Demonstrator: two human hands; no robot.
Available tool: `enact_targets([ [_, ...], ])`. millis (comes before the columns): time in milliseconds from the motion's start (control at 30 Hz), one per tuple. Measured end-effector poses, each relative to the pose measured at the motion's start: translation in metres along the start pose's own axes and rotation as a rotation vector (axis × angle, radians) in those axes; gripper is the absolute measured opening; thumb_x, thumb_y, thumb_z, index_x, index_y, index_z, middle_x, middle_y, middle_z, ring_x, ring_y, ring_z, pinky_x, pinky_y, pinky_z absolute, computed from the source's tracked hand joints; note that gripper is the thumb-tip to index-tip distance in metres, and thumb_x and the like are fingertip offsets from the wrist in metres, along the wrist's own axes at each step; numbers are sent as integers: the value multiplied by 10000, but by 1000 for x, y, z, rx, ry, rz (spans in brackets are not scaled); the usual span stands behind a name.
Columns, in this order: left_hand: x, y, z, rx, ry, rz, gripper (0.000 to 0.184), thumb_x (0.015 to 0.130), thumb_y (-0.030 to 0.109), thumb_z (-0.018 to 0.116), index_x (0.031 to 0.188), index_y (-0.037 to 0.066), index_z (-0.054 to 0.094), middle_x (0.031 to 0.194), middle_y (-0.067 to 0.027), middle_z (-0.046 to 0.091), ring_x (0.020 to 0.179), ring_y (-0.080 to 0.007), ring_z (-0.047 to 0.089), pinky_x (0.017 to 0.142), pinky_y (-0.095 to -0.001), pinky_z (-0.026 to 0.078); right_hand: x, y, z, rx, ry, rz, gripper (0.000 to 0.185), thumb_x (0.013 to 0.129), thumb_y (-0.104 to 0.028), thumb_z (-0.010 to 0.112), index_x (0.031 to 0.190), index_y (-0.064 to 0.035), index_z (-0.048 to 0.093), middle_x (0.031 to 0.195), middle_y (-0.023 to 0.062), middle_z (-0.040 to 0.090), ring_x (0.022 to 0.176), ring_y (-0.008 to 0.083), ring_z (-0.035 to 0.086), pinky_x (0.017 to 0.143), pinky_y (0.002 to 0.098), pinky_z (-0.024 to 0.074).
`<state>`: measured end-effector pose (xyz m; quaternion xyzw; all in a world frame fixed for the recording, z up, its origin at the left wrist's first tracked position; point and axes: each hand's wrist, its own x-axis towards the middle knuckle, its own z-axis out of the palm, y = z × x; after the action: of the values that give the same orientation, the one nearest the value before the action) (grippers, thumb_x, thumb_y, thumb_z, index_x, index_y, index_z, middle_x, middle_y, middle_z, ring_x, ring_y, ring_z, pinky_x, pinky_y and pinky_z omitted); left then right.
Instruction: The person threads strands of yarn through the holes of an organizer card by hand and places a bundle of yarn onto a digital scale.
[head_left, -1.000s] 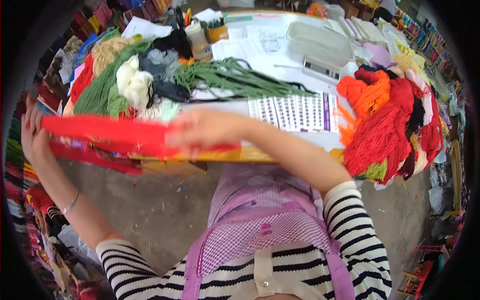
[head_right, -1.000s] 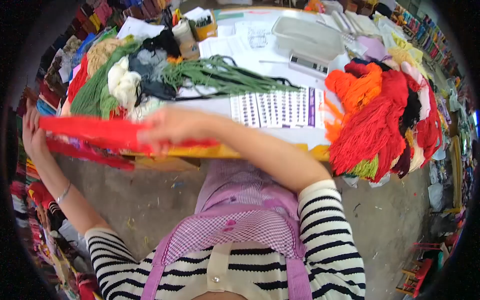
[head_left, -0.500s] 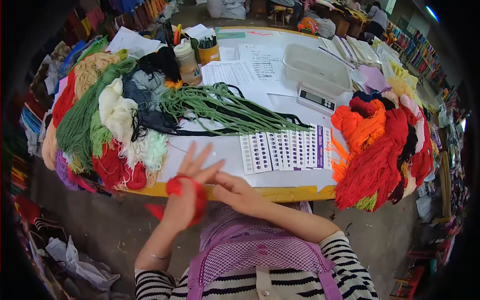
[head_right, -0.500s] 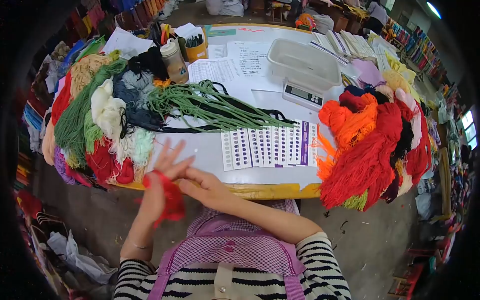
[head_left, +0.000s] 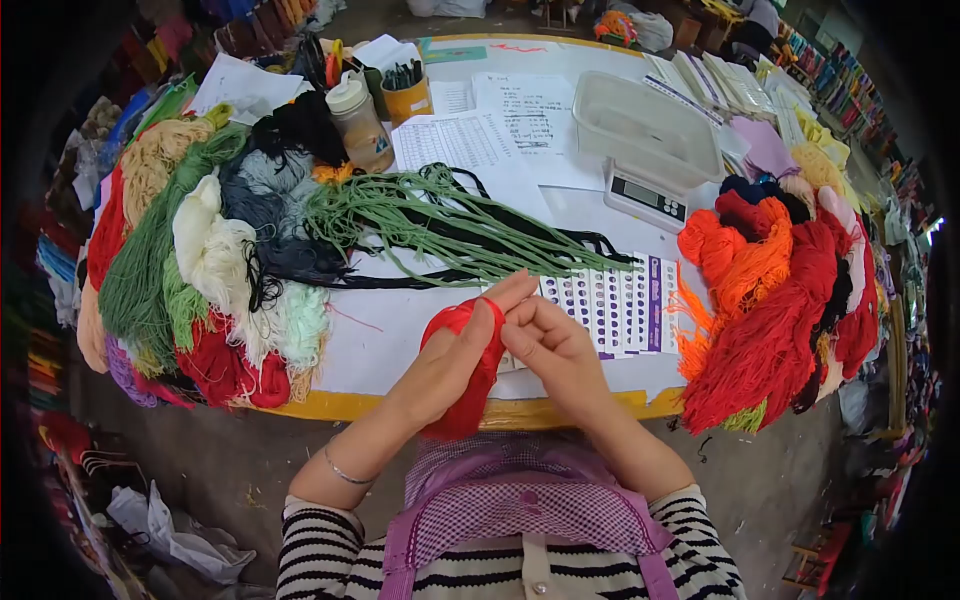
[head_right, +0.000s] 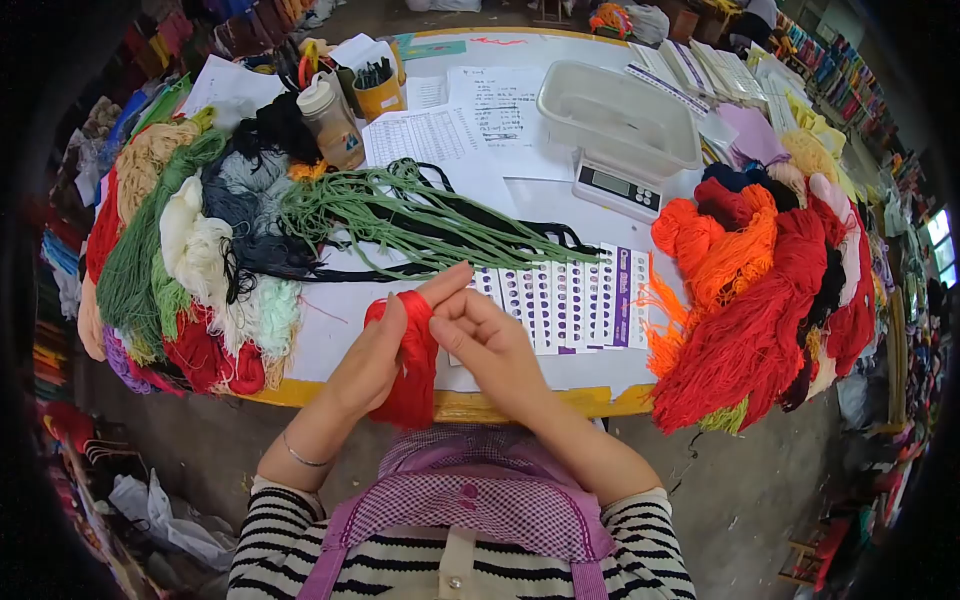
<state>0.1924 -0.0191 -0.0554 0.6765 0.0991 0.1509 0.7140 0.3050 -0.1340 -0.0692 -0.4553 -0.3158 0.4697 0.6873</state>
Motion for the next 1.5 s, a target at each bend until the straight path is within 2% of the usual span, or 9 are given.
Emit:
enact_targets([
  [233, 13, 5, 0, -139, 239, -80, 258, 937, 112, 517, 1015, -94, 651, 919, -116, 691, 814, -111, 618, 737, -244, 489, 5, -5, -12, 103, 144, 7, 94, 882, -96, 621, 915, -12, 648, 908, 49, 654, 824, 101, 594, 777, 239, 449],
  [400, 11, 11, 7, -532, 358, -153, 309, 955, 161, 488, 1010, -107, 631, 1019, -167, 665, 804, -167, 636, 720, -275, 516, 8, -1, -18, 145, -6, -36, 153, 922, -158, 582, 935, -8, 610, 856, 62, 642, 820, 134, 592, 795, 268, 451],
  [933, 3, 15, 23, -422, 311, -84, 249, 952, 208, 516, 962, -27, 598, 1218, -215, 580, 782, -140, 570, 626, -261, 503, -5, -7, -13, 133, -23, -26, 151, 929, -150, 564, 962, -13, 620, 869, 46, 638, 808, 117, 571, 812, 267, 440],
  [1067, -8, 14, 5, -503, 476, -138, 176, 953, 158, 521, 873, 18, 591, 959, -120, 647, 722, -133, 601, 603, -240, 498, -9, -7, -16, 100, 55, -79, 131, 928, -159, 564, 920, -40, 618, 833, 7, 609, 735, 94, 536, 731, 233, 432],
  [1133, -31, 5, -50, -769, 491, -84, 173, 954, 178, 524, 843, 50, 557, 791, -49, 585, 590, -93, 512, 504, -200, 425, -23, -29, -53, 450, -78, 110, 133, 926, -172, 570, 857, -63, 604, 783, -36, 553, 659, 68, 474, 626, 205, 386],
  [1233, -89, 10, -135, -839, 776, 42, 158, 948, 193, 530, 840, 80, 513, 687, 9, 492, 494, -46, 387, 359, -167, 258, -48, -75, -105, -553, 210, -140, 73, 854, -127, 611, 811, -68, 606, 702, -70, 503, 644, 29, 425, 588, 198, 334],
  [1367, -189, 5, -222, -485, 1138, 100, 159, 941, 214, 544, 959, 57, 555, 783, -17, 571, 490, -47, 381, 350, -172, 209, -81, -155, -198, -1137, 608, -83, 157, 843, -221, 656, 869, -66, 663, 765, -48, 586, 711, 36, 493, 631, 202, 377],
  [1400, -211, 6, -238, -444, 1157, 108, 166, 946, 216, 532, 958, 53, 555, 794, -18, 567, 485, -50, 378, 349, -173, 216, -91, -172, -253, -1252, 622, -275, 195, 868, -235, 636, 909, -47, 666, 810, -24, 622, 747, 60, 526, 680, 221, 414],
  [1500, -267, 18, -275, -195, 1357, 161, 195, 948, 236, 522, 974, 47, 563, 771, -4, 553, 480, -44, 368, 348, -173, 225, -145, -262, -399, -1696, 1034, -198, 289, 862, -289, 643, 997, -36, 675, 880, 81, 683, 796, 109, 602, 733, 252, 454],
])
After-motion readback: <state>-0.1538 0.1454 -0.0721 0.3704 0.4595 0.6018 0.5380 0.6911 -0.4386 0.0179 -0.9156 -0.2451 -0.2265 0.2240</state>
